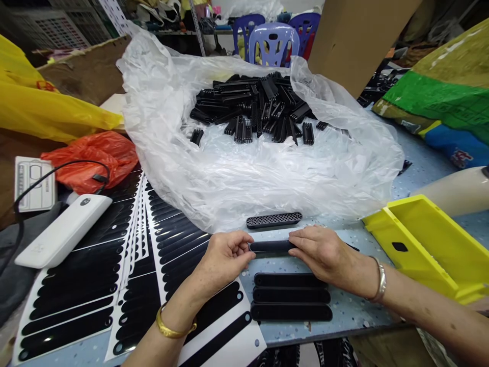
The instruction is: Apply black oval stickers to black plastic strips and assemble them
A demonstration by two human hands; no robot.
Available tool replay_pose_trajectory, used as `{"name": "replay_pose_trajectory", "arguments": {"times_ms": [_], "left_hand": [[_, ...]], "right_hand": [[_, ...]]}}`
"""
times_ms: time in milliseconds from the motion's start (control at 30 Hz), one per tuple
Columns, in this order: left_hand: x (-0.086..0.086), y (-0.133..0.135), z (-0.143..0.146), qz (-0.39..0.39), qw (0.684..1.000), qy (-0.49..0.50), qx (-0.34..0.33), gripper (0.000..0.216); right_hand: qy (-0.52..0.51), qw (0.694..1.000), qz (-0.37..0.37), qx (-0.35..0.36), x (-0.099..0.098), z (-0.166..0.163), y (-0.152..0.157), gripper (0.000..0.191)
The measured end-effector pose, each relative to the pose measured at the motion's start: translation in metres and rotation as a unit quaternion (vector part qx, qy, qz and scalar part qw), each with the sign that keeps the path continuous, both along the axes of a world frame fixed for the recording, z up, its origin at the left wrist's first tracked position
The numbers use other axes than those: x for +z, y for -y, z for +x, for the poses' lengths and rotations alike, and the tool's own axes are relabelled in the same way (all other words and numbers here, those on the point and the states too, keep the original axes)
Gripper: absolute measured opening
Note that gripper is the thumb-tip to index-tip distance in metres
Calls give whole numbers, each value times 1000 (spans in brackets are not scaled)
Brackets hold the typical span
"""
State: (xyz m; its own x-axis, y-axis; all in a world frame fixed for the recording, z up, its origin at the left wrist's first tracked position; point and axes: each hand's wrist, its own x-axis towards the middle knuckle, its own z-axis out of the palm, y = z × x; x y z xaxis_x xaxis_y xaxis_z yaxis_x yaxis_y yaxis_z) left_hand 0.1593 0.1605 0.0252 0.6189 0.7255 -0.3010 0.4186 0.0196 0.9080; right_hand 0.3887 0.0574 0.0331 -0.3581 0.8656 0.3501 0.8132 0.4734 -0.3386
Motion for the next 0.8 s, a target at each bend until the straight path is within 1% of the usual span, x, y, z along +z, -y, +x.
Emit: {"name": "replay_pose_trajectory", "arguments": {"times_ms": [433,667,800], "left_hand": [[-3,0,1,5,1000,5,10,13],[-2,-5,-4,-29,999,15,-20,19],[-2,-6,-5,-31,999,5,-19,20]], "right_hand": [[38,999,-26,-7,0,-2,1,14],[40,998,-39,-1,4,-2,0,17],[37,998,-55,1,4,-1,0,16]]}}
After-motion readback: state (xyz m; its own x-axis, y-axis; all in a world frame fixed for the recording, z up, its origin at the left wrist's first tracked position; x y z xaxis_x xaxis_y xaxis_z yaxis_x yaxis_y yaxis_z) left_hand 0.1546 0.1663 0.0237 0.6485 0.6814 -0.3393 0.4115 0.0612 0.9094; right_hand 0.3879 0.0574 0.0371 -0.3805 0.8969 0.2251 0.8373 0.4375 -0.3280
